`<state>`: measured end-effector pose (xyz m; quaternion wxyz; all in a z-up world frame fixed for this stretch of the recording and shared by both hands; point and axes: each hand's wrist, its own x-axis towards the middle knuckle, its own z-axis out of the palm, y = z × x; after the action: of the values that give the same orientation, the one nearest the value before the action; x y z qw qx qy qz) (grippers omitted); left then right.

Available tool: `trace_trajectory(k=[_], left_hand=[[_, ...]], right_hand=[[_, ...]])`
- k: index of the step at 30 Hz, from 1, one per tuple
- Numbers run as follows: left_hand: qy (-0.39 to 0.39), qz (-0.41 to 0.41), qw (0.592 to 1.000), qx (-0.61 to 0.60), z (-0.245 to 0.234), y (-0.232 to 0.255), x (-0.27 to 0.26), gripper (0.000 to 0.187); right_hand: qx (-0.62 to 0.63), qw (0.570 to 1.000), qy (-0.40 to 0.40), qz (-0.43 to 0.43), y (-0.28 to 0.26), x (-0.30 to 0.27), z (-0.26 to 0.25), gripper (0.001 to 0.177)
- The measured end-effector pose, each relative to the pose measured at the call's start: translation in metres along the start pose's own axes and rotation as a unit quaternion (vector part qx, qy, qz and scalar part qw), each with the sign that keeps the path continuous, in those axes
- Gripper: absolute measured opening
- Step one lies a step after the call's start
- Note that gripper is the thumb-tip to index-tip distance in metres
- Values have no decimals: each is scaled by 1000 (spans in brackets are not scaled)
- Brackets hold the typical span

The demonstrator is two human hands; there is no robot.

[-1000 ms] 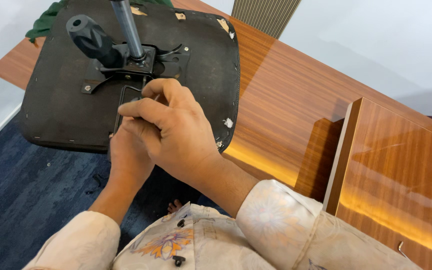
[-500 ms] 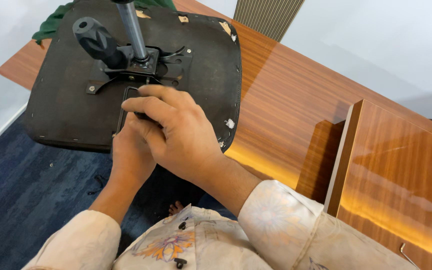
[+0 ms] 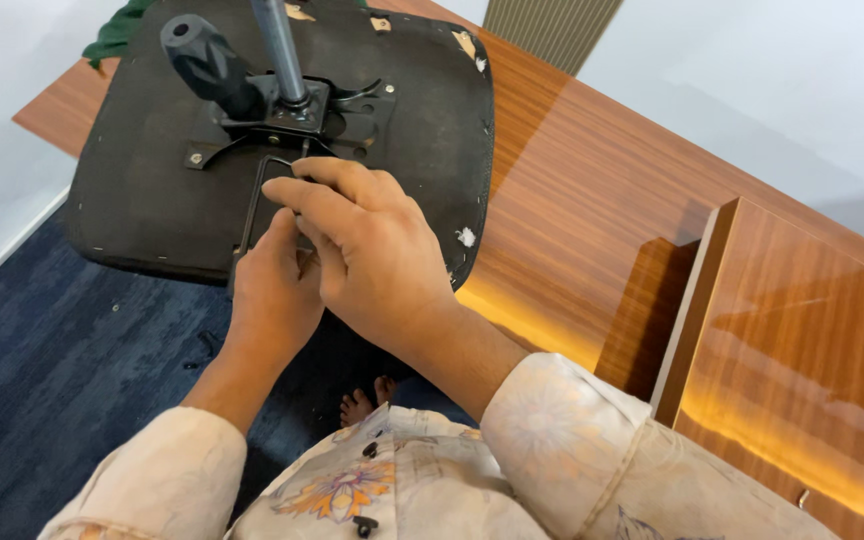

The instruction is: The person uses a screwdriver to remove screws from the underside of an office chair seat that is placed upside down on a table. The person unscrews several fasteners and sets them aside, partially disassembling the chair base from the seat.

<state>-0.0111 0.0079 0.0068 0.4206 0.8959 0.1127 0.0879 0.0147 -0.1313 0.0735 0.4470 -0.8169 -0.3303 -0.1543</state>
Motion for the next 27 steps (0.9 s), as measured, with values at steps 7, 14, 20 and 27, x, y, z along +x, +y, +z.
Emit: trace_trajectory(k=[7, 14, 20, 27], left_hand=[[-14, -54, 988, 146, 0, 24, 7, 30], [-8, -49, 980, 191, 5, 26, 9, 36], [42, -43, 987, 146, 17, 14, 3, 46], [64, -28, 997, 31, 27, 23, -31, 30]], right_hand=[[42, 999, -16, -13, 8, 10, -5, 23], [59, 996, -69, -24, 15, 28, -11, 19], [85, 989, -122, 24, 23, 20, -14, 28], [87, 994, -66, -23, 17, -12, -28, 32]])
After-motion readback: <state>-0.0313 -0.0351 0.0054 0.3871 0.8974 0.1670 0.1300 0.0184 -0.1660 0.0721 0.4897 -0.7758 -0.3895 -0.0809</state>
